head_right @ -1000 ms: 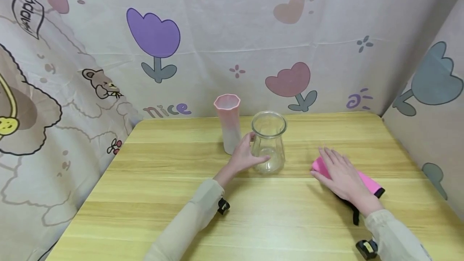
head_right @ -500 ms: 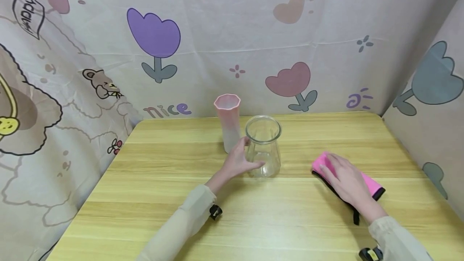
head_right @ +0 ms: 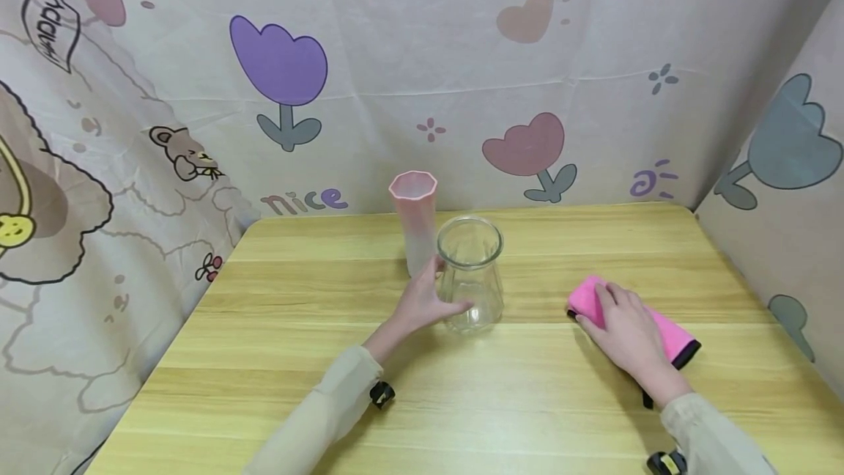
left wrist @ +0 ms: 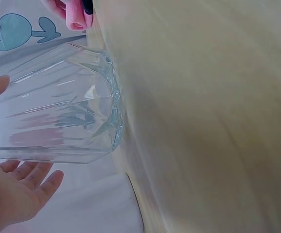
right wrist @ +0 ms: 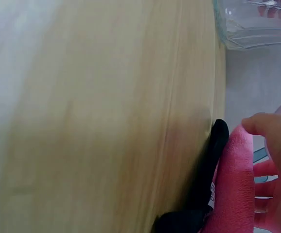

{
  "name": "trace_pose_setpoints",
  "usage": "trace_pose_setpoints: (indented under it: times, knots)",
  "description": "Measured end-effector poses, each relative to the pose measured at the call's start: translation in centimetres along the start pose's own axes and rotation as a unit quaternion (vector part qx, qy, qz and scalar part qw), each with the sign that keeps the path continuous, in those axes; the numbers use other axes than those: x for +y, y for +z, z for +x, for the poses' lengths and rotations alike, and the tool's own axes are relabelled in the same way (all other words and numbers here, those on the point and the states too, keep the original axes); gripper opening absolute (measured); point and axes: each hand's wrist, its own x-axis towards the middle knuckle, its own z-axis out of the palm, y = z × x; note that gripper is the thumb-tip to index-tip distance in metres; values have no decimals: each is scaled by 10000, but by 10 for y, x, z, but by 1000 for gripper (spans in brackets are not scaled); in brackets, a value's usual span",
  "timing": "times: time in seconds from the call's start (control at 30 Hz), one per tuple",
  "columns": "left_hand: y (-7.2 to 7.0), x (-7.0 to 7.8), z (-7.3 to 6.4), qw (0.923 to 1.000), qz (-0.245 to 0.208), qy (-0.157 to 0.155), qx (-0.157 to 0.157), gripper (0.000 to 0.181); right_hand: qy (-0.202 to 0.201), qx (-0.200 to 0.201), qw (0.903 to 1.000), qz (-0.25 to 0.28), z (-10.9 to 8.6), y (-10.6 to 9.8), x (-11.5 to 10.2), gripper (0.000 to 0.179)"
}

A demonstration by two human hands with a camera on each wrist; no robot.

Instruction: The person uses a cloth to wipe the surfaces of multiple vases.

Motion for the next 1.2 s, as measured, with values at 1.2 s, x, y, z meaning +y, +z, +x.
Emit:
trace_pose_setpoints:
  times: [1.2]
  knots:
    - [-8,-5,-22,9991,154,305,258,84,-1078,977,9797,-1378,18,21,-11,42]
